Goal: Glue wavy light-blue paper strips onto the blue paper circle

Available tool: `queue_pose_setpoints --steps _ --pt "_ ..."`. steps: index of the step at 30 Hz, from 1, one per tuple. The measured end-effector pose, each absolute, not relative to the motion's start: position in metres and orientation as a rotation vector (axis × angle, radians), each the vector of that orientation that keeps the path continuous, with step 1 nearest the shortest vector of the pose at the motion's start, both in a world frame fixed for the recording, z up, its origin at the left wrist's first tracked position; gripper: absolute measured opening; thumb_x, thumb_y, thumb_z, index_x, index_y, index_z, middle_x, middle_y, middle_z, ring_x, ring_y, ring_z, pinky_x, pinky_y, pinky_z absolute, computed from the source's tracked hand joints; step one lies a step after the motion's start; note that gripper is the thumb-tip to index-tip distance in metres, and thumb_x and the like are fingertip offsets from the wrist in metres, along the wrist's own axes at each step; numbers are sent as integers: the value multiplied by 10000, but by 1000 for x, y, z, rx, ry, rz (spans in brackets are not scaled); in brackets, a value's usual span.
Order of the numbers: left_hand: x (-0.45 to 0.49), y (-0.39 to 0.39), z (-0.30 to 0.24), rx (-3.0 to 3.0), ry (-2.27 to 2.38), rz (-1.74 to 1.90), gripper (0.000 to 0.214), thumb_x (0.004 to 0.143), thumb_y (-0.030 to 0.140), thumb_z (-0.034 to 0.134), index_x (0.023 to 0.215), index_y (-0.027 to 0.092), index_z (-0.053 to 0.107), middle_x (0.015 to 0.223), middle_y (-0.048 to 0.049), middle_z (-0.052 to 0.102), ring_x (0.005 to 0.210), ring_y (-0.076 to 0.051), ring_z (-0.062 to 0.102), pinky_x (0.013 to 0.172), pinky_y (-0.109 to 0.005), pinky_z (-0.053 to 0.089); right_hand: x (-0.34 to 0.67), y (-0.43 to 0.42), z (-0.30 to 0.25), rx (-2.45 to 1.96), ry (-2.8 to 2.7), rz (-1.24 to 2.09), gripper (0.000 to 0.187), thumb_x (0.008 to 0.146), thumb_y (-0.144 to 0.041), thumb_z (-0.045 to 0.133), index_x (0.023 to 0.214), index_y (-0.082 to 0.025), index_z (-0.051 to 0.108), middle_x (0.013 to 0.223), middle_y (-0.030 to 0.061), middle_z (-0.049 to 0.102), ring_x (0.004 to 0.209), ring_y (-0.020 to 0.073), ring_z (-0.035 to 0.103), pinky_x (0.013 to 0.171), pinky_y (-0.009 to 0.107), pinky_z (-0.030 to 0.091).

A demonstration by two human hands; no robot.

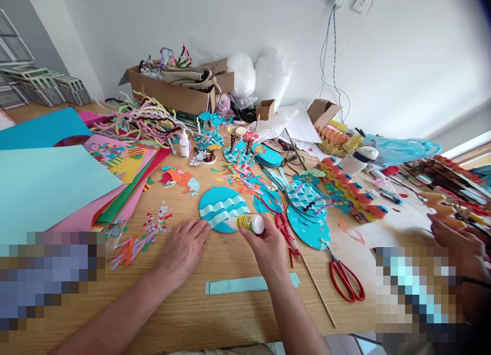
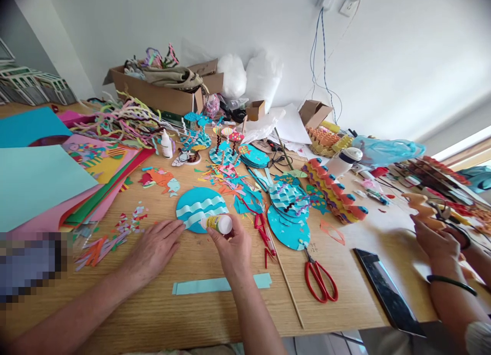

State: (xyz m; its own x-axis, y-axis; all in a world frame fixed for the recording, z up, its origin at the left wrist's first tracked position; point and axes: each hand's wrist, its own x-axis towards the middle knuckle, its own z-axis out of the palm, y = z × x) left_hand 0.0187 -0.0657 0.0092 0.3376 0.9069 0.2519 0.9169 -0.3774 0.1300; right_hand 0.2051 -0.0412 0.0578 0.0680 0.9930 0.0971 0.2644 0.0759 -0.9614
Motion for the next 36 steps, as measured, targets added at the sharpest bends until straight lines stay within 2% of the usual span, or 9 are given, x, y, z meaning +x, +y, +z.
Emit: queue_pose_setpoints --steps 5,12,18,29,36 --pt "20 -66 12 -2554 -1746 -383 332 844 147 468 1167 169 543 1212 -72 581 1074 -242 504 836 -394 420 203 -43 61 -1471 -1570 699 278 665 -397 678 827 -177 631 685 -1 621 585 144 501 528 245 391" --pt "21 -67 19 -2570 -1780 -347 326 856 161 459 1172 186 536 1226 -59 572 1071 -240 505 846 -405 424 201 -41 60 -1466 -1684 526 268 675 -419 671 828 -200 652 757 14 665 698 187 563 639 278 423" --pt "21 -68 23 -2590 -1784 -361 318 861 161 450 1168 167 533 1211 -66 581 1063 -237 506 829 -400 437 203 -40 52 -1466 -1642 555 283 682 -433 664 848 -203 647 785 13 670 722 198 581 665 294 429" --pt "21 -67 23 -2582 -1783 -344 315 871 170 440 1174 180 526 1221 -60 574 1070 -235 505 828 -392 434 199 -39 51 -1413 -1622 569 235 679 -423 643 732 -194 630 721 9 654 665 186 571 611 281 426" --pt "21 -68 19 -2575 -1781 -373 317 863 161 457 1170 178 530 1218 -64 575 1074 -235 498 834 -392 429 200 -38 50 -1416 -1585 617 235 672 -414 648 725 -186 626 736 17 655 685 193 575 630 295 434"
